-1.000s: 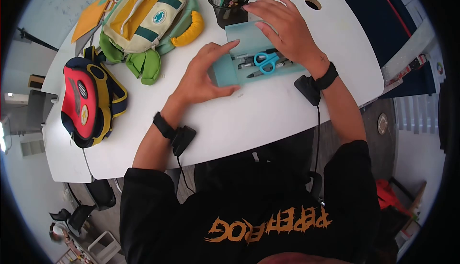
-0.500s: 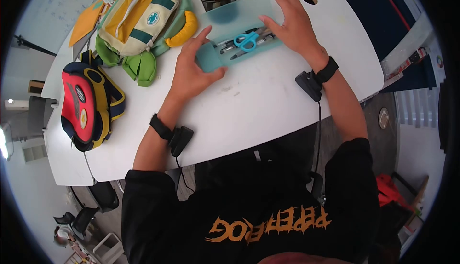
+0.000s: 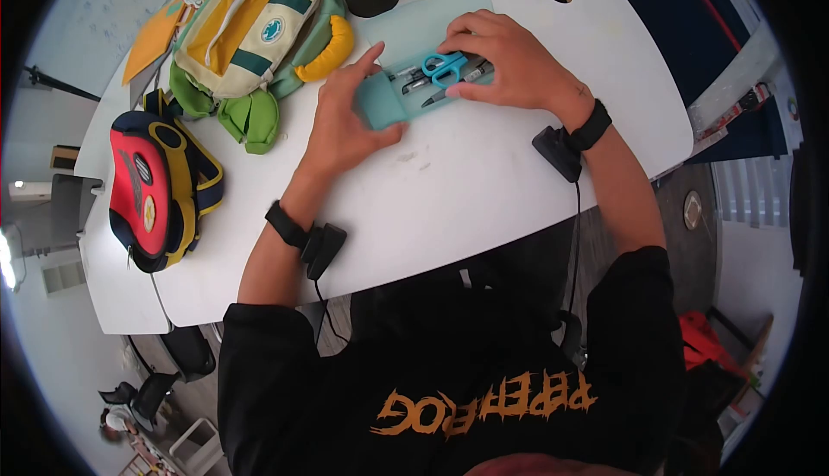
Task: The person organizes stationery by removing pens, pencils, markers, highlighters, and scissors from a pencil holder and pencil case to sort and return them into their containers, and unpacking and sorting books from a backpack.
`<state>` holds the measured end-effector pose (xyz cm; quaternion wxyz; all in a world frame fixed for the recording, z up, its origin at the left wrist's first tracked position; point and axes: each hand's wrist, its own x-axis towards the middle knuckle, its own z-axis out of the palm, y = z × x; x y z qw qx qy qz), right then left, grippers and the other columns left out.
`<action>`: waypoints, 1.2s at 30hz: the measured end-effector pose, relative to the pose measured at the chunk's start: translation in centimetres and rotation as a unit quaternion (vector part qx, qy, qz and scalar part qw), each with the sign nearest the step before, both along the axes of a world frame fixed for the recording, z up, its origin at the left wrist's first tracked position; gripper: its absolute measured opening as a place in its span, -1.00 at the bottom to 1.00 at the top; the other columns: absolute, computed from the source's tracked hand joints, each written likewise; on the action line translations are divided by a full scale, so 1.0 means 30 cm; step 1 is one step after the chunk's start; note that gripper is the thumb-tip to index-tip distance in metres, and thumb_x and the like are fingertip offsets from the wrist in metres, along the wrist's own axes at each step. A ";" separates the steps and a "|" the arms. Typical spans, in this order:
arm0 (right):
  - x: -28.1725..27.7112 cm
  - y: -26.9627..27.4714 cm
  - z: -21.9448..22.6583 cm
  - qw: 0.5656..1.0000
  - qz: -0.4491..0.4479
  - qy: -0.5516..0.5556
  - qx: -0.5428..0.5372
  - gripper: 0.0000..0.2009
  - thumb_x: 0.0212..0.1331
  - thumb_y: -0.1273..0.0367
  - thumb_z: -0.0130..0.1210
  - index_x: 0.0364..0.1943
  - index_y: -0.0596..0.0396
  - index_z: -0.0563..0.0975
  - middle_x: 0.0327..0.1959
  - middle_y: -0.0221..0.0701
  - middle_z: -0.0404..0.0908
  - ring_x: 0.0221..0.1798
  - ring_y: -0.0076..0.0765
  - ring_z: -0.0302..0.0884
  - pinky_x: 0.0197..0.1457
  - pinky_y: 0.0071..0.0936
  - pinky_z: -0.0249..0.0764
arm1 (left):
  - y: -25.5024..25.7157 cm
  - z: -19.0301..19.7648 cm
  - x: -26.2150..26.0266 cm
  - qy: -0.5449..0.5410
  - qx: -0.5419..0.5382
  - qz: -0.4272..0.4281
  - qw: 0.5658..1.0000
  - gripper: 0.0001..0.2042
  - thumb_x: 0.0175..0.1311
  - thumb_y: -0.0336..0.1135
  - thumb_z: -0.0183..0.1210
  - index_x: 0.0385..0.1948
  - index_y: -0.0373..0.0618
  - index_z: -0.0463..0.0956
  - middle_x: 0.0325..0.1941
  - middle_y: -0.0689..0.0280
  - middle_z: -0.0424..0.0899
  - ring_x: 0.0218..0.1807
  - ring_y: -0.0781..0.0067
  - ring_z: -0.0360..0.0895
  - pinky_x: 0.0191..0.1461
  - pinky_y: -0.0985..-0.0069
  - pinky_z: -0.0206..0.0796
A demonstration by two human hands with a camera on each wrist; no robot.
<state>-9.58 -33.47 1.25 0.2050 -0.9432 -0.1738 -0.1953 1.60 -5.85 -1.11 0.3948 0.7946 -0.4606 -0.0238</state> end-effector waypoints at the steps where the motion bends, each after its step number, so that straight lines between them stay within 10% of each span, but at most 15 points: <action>1: 0.002 0.002 0.019 1.000 -0.009 -0.006 -0.019 -0.55 0.06 0.11 0.53 -0.03 0.04 0.72 0.02 -0.33 0.63 0.12 -0.15 0.56 0.28 -0.23 0.49 | 0.000 0.001 0.001 -0.002 -0.001 0.000 1.000 0.03 -0.17 -0.31 0.57 0.57 0.09 0.34 0.21 0.16 0.63 0.31 0.15 0.53 0.52 0.23 0.28; 36: 0.000 0.048 -0.020 0.995 -0.021 0.080 -0.058 -0.48 0.00 -0.08 0.53 -0.25 0.04 0.63 -0.26 -0.32 0.63 -0.09 -0.06 0.62 0.06 -0.18 0.51 | -0.003 0.009 0.001 0.002 0.017 -0.018 1.000 0.00 -0.18 -0.33 0.54 0.54 0.08 0.38 0.20 0.14 0.62 0.27 0.14 0.54 0.49 0.25 0.29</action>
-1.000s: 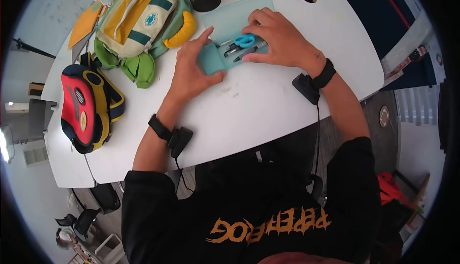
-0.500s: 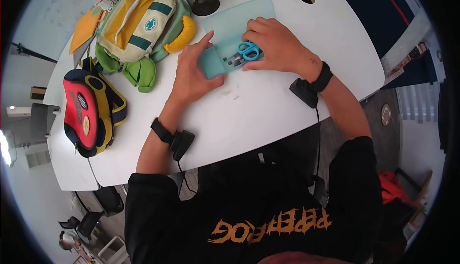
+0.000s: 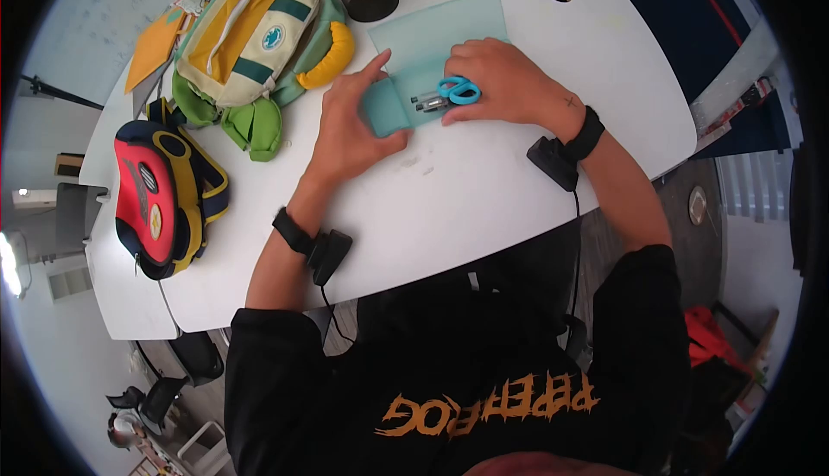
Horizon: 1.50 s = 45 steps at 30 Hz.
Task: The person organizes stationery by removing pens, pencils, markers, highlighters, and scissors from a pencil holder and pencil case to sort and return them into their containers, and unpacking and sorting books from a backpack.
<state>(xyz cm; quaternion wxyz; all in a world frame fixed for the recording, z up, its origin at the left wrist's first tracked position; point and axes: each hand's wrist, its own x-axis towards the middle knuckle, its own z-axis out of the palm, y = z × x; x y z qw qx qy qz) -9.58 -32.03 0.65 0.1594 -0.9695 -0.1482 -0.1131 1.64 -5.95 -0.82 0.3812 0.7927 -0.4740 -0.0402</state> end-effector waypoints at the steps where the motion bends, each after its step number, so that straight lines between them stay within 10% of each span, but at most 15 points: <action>1: 0.003 -0.006 0.003 1.000 -0.001 0.008 0.005 -0.48 0.00 -0.07 0.53 -0.25 0.05 0.63 -0.26 -0.30 0.64 -0.09 -0.04 0.62 0.03 -0.16 0.52 | -0.005 0.004 0.007 -0.005 -0.003 -0.002 1.000 0.00 -0.18 -0.33 0.54 0.54 0.08 0.38 0.20 0.14 0.62 0.27 0.14 0.54 0.49 0.25 0.29; 12: 0.001 -0.007 0.005 0.994 -0.010 0.053 0.094 -0.54 -0.09 0.18 0.64 -0.25 0.03 0.56 -0.32 -0.28 0.66 -0.26 -0.02 0.63 -0.15 -0.19 0.52 | -0.003 -0.013 0.004 -0.024 -0.016 -0.006 1.000 0.01 -0.16 -0.34 0.54 0.56 0.08 0.35 0.18 0.14 0.61 0.28 0.12 0.53 0.50 0.22 0.29; 26: -0.013 -0.025 0.073 0.981 0.073 -0.148 0.099 -0.64 -0.16 0.33 0.59 -0.25 -0.06 0.64 -0.34 -0.42 0.68 -0.26 -0.12 0.67 -0.20 -0.29 0.59 | -0.016 -0.012 0.008 0.022 -0.048 0.085 0.995 -0.06 -0.03 -0.25 0.60 0.53 -0.03 0.36 0.21 0.10 0.64 0.28 0.17 0.55 0.43 0.25 0.37; 36: -0.008 0.044 -0.006 0.993 0.094 -0.036 0.061 -0.43 -0.12 0.00 0.58 -0.01 -0.09 0.69 -0.23 -0.45 0.72 -0.12 -0.16 0.71 -0.06 -0.26 0.60 | -0.008 -0.024 0.017 0.118 -0.089 0.090 0.985 -0.29 0.32 -0.20 0.46 0.48 -0.19 0.39 0.29 0.12 0.63 0.28 0.35 0.56 0.40 0.38 0.37; 45: 0.003 0.039 -0.016 0.990 0.109 -0.077 0.049 -0.36 -0.13 -0.01 0.57 0.10 -0.10 0.68 -0.16 -0.43 0.69 -0.03 -0.17 0.65 0.09 -0.24 0.56 | -0.010 -0.033 0.019 0.119 -0.122 0.099 0.980 -0.31 0.22 -0.05 0.52 0.34 -0.20 0.53 0.18 0.13 0.71 0.12 0.35 0.62 0.25 0.41 0.43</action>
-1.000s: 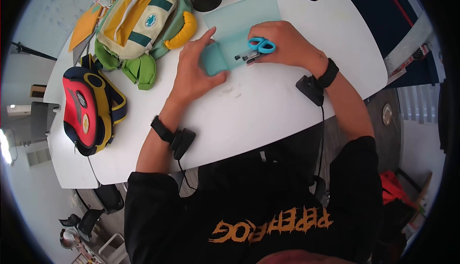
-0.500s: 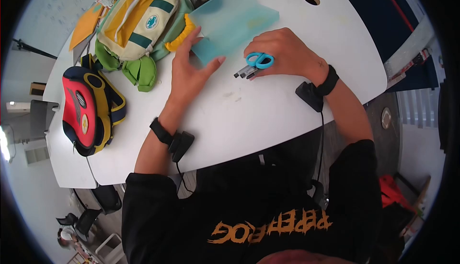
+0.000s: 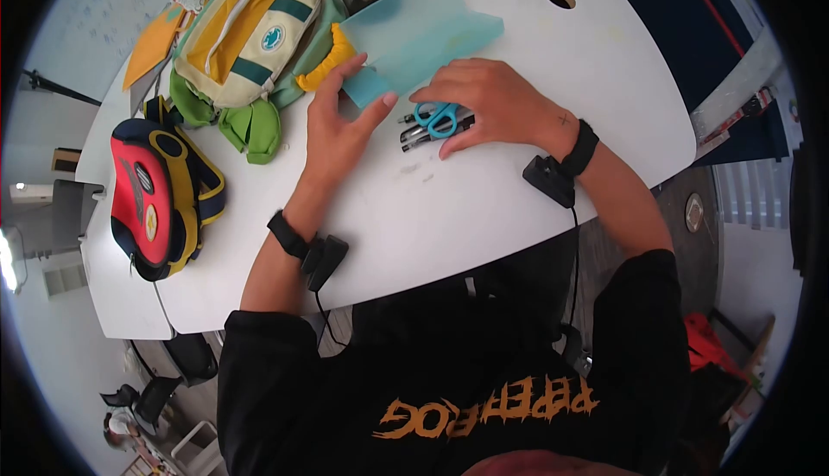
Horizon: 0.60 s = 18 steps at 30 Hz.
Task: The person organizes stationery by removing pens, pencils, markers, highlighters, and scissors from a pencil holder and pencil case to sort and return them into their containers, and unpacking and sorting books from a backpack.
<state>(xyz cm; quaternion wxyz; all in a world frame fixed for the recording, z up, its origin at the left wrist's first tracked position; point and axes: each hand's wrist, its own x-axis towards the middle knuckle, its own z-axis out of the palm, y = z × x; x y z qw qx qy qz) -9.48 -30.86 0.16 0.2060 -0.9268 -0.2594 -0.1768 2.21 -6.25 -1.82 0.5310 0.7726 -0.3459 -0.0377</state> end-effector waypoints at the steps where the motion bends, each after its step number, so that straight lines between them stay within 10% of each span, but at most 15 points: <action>1: -0.005 0.006 -0.005 1.000 0.001 0.002 0.002 -0.36 -0.13 -0.01 0.57 0.10 -0.10 0.68 -0.16 -0.43 0.69 -0.03 -0.17 0.65 0.09 -0.24 0.56 | 0.008 0.004 -0.009 0.002 0.002 0.001 1.000 -0.31 0.22 -0.05 0.52 0.34 -0.20 0.53 0.18 0.13 0.71 0.12 0.35 0.62 0.25 0.41 0.43; 18: 0.007 -0.046 0.027 0.983 -0.099 -0.097 0.120 -0.69 0.10 0.27 0.52 -0.05 -0.09 0.76 -0.14 -0.53 0.70 -0.31 -0.35 0.68 -0.23 -0.47 0.65 | 0.009 0.011 0.005 0.026 0.030 -0.018 0.999 -0.32 0.25 -0.24 0.51 0.39 -0.25 0.45 0.27 0.12 0.65 0.28 0.37 0.58 0.40 0.39 0.38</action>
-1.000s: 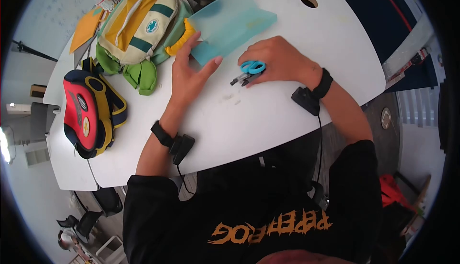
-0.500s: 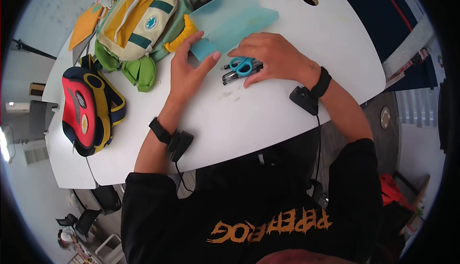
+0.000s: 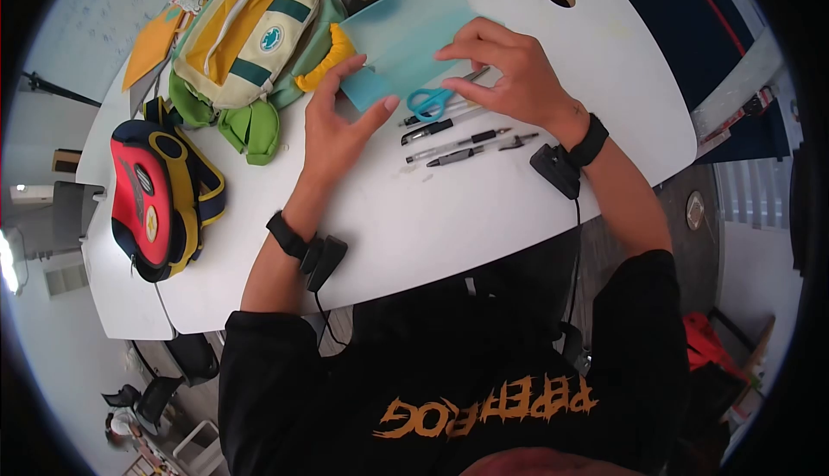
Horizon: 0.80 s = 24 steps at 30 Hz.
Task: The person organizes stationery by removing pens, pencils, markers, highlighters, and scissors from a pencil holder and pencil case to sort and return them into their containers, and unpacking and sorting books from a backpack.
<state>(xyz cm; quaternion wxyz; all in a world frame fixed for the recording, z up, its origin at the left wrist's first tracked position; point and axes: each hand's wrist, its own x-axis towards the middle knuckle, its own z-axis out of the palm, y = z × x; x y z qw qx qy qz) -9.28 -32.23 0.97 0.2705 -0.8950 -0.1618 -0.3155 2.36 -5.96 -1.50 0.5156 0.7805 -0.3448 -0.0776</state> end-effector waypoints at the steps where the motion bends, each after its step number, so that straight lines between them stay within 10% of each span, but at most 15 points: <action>1: -0.001 -0.002 0.010 1.000 0.000 -0.002 -0.001 -0.69 0.10 0.27 0.52 -0.05 -0.09 0.76 -0.14 -0.53 0.70 -0.31 -0.35 0.68 -0.23 -0.47 0.65 | -0.001 0.005 0.001 -0.002 -0.001 0.000 1.000 -0.32 0.25 -0.24 0.51 0.39 -0.25 0.45 0.27 0.12 0.65 0.28 0.37 0.58 0.40 0.39 0.38; 9: 0.001 -0.050 -0.012 0.991 -0.059 0.020 -0.117 -0.74 0.10 0.30 0.48 -0.09 -0.16 0.79 -0.18 -0.58 0.70 -0.05 -0.36 0.58 0.11 -0.31 0.45 | -0.006 -0.013 -0.004 -0.014 -0.037 0.006 0.999 -0.31 0.11 -0.15 0.59 0.30 -0.14 0.55 0.22 0.25 0.69 0.12 0.36 0.58 0.27 0.41 0.38; 24: 0.014 -0.132 -0.059 0.975 -0.214 0.041 -0.049 -0.81 0.14 0.31 0.44 -0.14 -0.16 0.79 -0.24 -0.54 0.77 -0.18 -0.24 0.64 -0.07 -0.26 0.56 | -0.004 -0.053 0.009 -0.018 -0.058 0.045 0.997 -0.28 0.15 -0.27 0.60 0.32 -0.23 0.41 -0.02 0.29 0.63 0.02 0.43 0.57 0.21 0.43 0.42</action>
